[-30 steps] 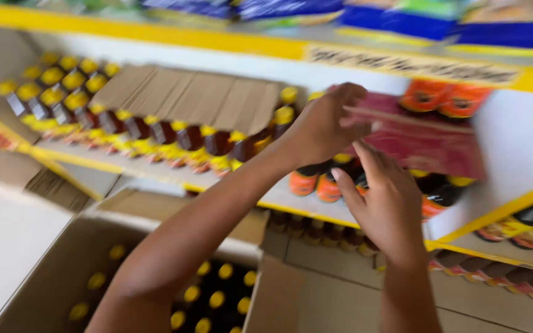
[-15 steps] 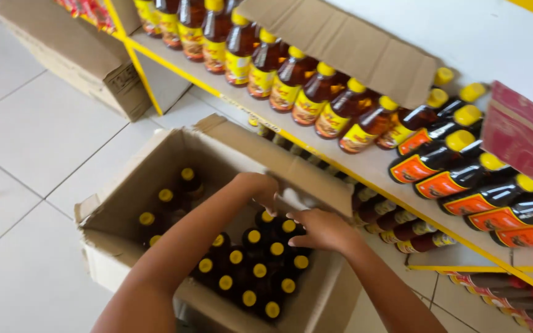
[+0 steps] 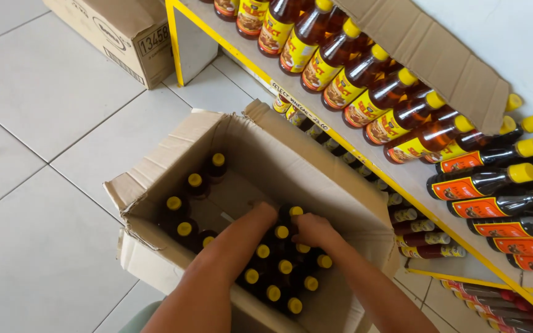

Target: Stocking bottles of condiments and packets of milk powder onto grocery store shelves from a box.

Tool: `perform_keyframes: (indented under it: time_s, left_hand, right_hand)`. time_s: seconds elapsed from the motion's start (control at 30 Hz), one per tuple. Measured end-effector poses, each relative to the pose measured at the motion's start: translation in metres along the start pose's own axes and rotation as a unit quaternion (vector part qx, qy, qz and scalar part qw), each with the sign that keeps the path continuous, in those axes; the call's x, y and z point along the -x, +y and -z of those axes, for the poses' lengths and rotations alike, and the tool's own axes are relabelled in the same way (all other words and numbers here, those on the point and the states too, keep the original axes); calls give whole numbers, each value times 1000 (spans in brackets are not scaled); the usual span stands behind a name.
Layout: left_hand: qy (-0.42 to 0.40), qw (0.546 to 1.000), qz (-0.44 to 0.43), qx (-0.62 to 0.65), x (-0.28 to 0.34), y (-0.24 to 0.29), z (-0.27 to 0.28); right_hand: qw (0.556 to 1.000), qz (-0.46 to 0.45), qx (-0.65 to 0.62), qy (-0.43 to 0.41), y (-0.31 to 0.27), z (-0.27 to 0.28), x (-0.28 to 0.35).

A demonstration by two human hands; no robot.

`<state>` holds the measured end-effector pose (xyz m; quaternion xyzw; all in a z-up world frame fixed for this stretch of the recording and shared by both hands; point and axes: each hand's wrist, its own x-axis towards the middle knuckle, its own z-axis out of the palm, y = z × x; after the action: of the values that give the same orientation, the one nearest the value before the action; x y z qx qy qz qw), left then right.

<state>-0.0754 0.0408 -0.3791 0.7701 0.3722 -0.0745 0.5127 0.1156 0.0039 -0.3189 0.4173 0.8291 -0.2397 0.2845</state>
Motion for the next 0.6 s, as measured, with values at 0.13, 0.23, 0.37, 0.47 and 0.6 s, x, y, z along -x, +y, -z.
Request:
perform_keyframes:
  time_s: [0.13, 0.23, 0.37, 0.47, 0.6]
  left_hand:
    - [-14, 999, -19, 28, 3, -10, -11]
    - [-22, 998, -29, 52, 2, -12, -16]
    - [-46, 995, -29, 81, 3, -16, -29]
    - [-66, 993, -32, 88, 0, -15, -29]
    - [-88, 991, -41, 91, -11, -11, -23]
  right_hand:
    - [1000, -19, 14, -4, -28, 11, 7]
    - [1000, -10, 2, 25, -35, -3, 0]
    - [993, 13, -66, 97, -33, -16, -9]
    - [989, 37, -93, 109, -21, -14, -10]
    - [982, 78, -102, 137, -8, 18, 2]
